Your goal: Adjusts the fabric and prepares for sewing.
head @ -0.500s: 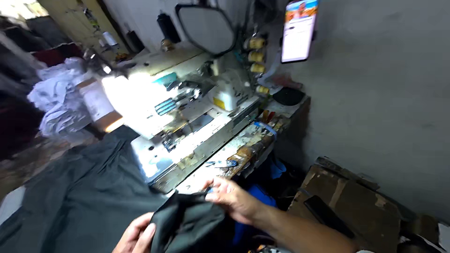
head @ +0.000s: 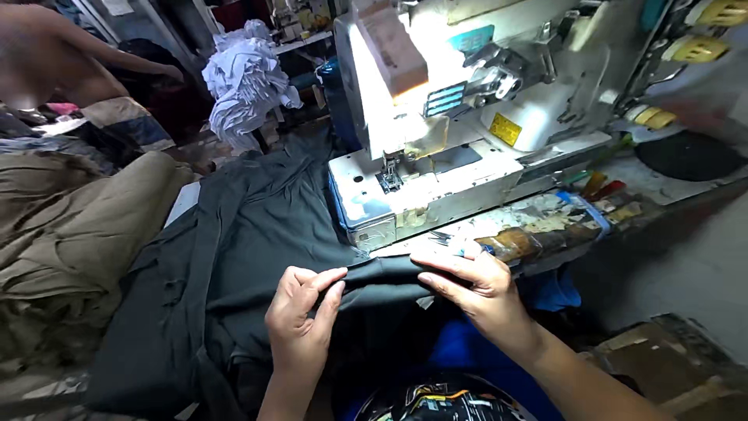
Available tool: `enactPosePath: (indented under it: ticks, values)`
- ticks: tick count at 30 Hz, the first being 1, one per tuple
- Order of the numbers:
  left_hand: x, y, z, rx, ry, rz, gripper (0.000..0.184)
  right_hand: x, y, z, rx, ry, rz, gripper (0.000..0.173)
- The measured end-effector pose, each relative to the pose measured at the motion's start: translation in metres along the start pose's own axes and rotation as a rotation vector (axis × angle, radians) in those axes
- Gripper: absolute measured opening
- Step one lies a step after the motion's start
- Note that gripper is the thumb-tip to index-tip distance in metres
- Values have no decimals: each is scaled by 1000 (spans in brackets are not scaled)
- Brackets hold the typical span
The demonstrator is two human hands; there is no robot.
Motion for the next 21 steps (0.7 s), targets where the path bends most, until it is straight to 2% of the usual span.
enactPosePath:
  ticks: [2,4,7,8,9,10,12,14,15,17,19,21]
  values:
    - [-11,10,0,31,16,52,11,3,-3,-1,-14,-3,-107,16]
    - [-17,21,3,-8,-87,-3,13,8,-8,1,-22,-32,-216,18]
    - [-8,35,32,-122,-572,-467,17,10,-19,18,-121,-4,-92,26]
    - [-5,39,49,-173,-631,-460,17,10,-22,28,-168,44,24,25]
    - [-5,42,67,-239,-581,-303,14,12,-23,37,-221,138,170,22]
    - [-10,47,88,-303,-450,-83,9,16,-20,45,-277,284,351,20]
    - [-36,68,122,-391,-117,250,16,32,-7,54,-319,649,685,25]
    - [-80,99,145,-461,110,323,20,50,8,55,-262,836,802,27]
    - [-104,112,153,-481,187,336,21,57,13,55,-239,833,795,27]
    - [-133,130,164,-484,242,267,22,66,20,55,-200,703,707,30]
    - [-136,136,167,-488,245,208,21,69,24,56,-177,616,637,33]
    - [-133,138,170,-469,271,273,24,69,25,56,-162,583,601,34]
Point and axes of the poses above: each hand's wrist, its own z-axis towards the middle knuckle, its own y-axis out of the palm, x = y × z, the point moved 2 cm from there along z, towards the middle knuckle, and after that the axes turned 3 degrees about z, right-handed, at the moved point
